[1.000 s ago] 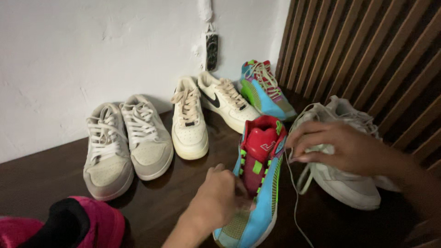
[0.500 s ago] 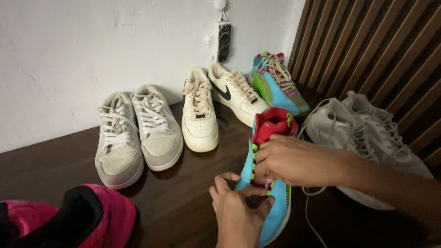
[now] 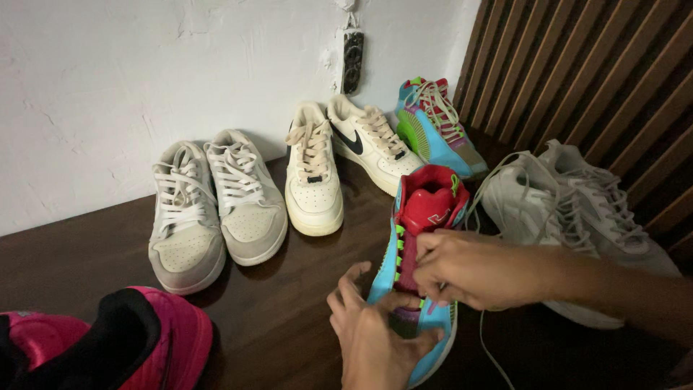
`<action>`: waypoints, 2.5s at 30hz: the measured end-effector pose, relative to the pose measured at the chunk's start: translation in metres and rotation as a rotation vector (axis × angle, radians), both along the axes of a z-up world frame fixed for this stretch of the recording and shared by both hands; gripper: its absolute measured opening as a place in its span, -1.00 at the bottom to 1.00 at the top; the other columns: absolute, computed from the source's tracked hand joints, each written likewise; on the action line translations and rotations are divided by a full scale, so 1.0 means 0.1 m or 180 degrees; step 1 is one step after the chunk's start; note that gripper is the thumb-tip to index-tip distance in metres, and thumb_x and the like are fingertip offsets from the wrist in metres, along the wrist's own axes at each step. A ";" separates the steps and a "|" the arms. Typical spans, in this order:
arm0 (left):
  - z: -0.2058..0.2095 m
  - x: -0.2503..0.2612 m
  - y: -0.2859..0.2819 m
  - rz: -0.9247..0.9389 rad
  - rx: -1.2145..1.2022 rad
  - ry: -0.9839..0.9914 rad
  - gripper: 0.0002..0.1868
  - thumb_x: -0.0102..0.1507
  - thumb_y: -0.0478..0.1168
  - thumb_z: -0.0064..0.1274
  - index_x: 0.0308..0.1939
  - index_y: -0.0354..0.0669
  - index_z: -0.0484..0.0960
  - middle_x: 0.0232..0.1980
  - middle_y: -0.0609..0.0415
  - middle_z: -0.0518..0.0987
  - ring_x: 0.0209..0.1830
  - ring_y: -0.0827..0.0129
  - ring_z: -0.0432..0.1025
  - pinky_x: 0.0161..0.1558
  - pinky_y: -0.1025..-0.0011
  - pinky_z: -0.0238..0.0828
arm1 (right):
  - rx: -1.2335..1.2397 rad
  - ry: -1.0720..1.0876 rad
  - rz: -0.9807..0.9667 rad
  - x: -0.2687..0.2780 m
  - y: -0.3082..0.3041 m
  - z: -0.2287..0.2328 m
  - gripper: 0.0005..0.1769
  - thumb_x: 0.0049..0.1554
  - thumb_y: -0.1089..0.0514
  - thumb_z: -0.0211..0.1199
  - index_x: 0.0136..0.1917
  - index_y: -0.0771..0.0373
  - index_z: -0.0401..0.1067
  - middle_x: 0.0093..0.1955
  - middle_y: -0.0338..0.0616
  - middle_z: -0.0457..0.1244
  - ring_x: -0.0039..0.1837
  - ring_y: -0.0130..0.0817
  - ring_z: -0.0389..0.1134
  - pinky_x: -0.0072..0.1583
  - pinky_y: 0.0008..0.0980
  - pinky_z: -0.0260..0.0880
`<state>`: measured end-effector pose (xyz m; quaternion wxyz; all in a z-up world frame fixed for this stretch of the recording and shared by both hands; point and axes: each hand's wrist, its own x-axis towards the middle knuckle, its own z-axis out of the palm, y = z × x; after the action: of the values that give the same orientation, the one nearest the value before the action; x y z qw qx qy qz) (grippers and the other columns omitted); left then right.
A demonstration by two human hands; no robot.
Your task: The person removes a shoelace from a colorful sneaker and then re-laces it by threading the lace through the eyelets. The person adjusts the lace length and continues lacing the shoe.
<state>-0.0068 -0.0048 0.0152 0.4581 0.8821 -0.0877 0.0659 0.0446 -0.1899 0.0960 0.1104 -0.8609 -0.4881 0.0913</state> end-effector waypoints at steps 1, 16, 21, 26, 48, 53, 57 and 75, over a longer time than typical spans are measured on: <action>0.01 0.00 0.00 -0.0028 0.0041 -0.0015 -0.44 -0.35 -0.13 0.63 -0.27 0.10 0.84 0.45 -0.10 0.18 0.43 -0.11 0.02 0.25 -0.04 0.04 | 0.0091 -0.0016 -0.0019 -0.02 -0.03 -0.06 -0.84 -0.07 0.27 0.40 -0.30 0.29 0.41 -0.18 -0.15 0.32 0.04 -0.17 0.30 0.06 -0.20 0.32; -0.21 -0.07 -0.04 -0.0262 -0.0497 -0.1334 -0.69 -0.23 -0.35 0.45 -0.47 -0.05 0.68 0.31 -0.21 0.35 0.38 -0.16 0.18 0.16 -0.05 0.14 | 0.1483 -0.1174 0.0274 -0.28 -0.31 -0.55 -0.84 0.08 0.27 0.39 -0.05 0.31 0.49 0.02 -0.20 0.39 0.14 -0.23 0.36 0.10 -0.30 0.46; -0.26 -0.06 -0.04 -0.0310 -0.0504 -0.1464 -0.72 -0.25 -0.37 0.44 -0.52 -0.08 0.69 0.32 -0.28 0.34 0.38 -0.23 0.15 0.19 -0.09 0.08 | 0.1497 -0.0247 -0.0105 -0.20 -0.28 -0.37 -0.94 0.11 0.32 0.32 -0.09 0.34 0.52 -0.05 -0.21 0.41 0.08 -0.27 0.40 0.08 -0.35 0.53; -0.19 -0.08 -0.03 -0.0308 -0.0520 -0.1202 -0.70 -0.25 -0.41 0.45 -0.54 -0.13 0.65 0.34 -0.27 0.33 0.41 -0.20 0.15 0.20 -0.08 0.09 | 0.0740 -0.0786 0.0057 -0.06 -0.11 -0.04 -0.90 0.01 0.19 0.34 -0.16 0.21 0.56 -0.09 -0.25 0.37 0.12 -0.25 0.32 0.19 -0.25 0.32; -0.03 -0.04 -0.01 -0.0294 -0.0501 -0.0528 -0.65 -0.23 -0.37 0.49 -0.44 -0.17 0.67 0.37 -0.20 0.31 0.39 -0.14 0.15 0.24 -0.03 0.07 | -0.0696 0.0171 0.0527 0.21 0.30 0.24 -0.95 -0.17 0.31 0.31 -0.34 0.28 0.54 -0.25 -0.14 0.38 0.04 -0.17 0.32 0.11 -0.17 0.31; -0.02 -0.03 0.00 -0.0289 -0.0540 -0.0459 -0.65 -0.23 -0.37 0.47 -0.41 -0.15 0.70 0.38 -0.18 0.31 0.39 -0.12 0.15 0.27 -0.02 0.08 | -0.1138 -0.0022 0.0577 0.19 0.34 0.23 -0.93 -0.16 0.31 0.31 -0.45 0.31 0.47 -0.31 -0.06 0.33 -0.02 -0.14 0.30 0.06 -0.15 0.31; -0.08 -0.01 0.00 -0.0271 -0.0548 -0.0312 -0.63 -0.21 -0.34 0.48 -0.34 -0.13 0.74 0.37 -0.18 0.30 0.38 -0.12 0.14 0.27 0.03 0.10 | -0.1339 -0.0120 0.0614 0.16 0.37 0.22 -0.94 -0.14 0.32 0.28 -0.42 0.28 0.45 -0.32 -0.06 0.32 -0.05 -0.14 0.29 0.06 -0.17 0.31; 0.07 0.11 0.01 -0.0283 -0.0277 0.0641 -0.72 -0.03 -0.14 0.47 -0.23 0.19 0.87 0.50 0.12 0.27 0.43 0.16 0.07 0.30 0.01 0.00 | -0.0892 -0.0080 0.0615 0.21 0.30 0.17 -0.92 -0.12 0.32 0.31 -0.29 0.24 0.58 -0.23 -0.03 0.32 0.00 -0.07 0.37 -0.05 -0.11 0.37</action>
<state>0.0047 -0.0039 0.0225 0.5049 0.8588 -0.0773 -0.0397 0.0653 -0.1596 0.1130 -0.0261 -0.8181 -0.5524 0.1580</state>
